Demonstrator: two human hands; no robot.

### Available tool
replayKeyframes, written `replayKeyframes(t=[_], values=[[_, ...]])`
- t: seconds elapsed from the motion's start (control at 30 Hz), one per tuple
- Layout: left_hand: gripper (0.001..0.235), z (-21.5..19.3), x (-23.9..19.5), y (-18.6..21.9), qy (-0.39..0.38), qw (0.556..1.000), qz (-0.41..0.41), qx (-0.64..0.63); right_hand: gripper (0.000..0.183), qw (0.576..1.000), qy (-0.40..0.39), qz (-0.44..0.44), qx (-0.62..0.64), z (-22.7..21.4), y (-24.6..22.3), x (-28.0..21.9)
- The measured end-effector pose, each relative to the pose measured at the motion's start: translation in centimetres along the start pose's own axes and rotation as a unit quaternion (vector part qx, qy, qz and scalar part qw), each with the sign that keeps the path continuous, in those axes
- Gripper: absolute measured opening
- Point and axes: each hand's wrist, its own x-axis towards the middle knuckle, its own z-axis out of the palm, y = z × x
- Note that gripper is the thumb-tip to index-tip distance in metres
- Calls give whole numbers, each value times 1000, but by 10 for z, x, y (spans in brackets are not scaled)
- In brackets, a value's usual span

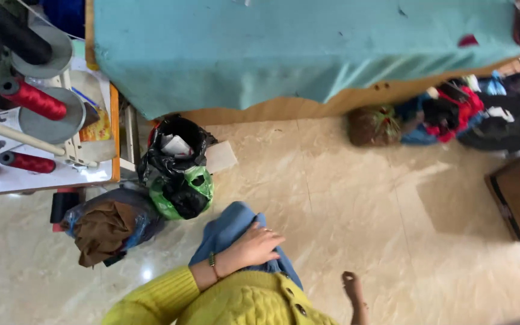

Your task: Cutting pattern pieces out of maroon velvet fabric using large tailor scissors on a cutting table

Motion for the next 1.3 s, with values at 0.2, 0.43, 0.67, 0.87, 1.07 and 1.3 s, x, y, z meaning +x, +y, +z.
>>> replayKeyframes(t=[0.2, 0.43, 0.67, 0.87, 1.07, 1.3], values=[[34, -15, 58, -75, -54, 981, -184, -1, 32, 998, 24, -40, -49, -42, -135, 140], [30, -105, 187, -193, 207, 971, -115, 16, 27, 978, -80, -186, -44, 41, -298, 239], [38, -267, 251, -290, 327, 926, -173, 68, 44, 949, -137, -224, -174, 36, -424, 284], [42, -286, 260, -356, 473, 837, -273, 29, 47, 929, -202, -281, -130, -74, -693, 162], [48, -313, 258, -402, 550, 752, -364, -11, 41, 831, -307, -456, -85, -79, -861, 145], [72, -335, 277, -438, 548, 678, -490, -14, 53, 775, -205, -597, 8, -18, -1000, 225]])
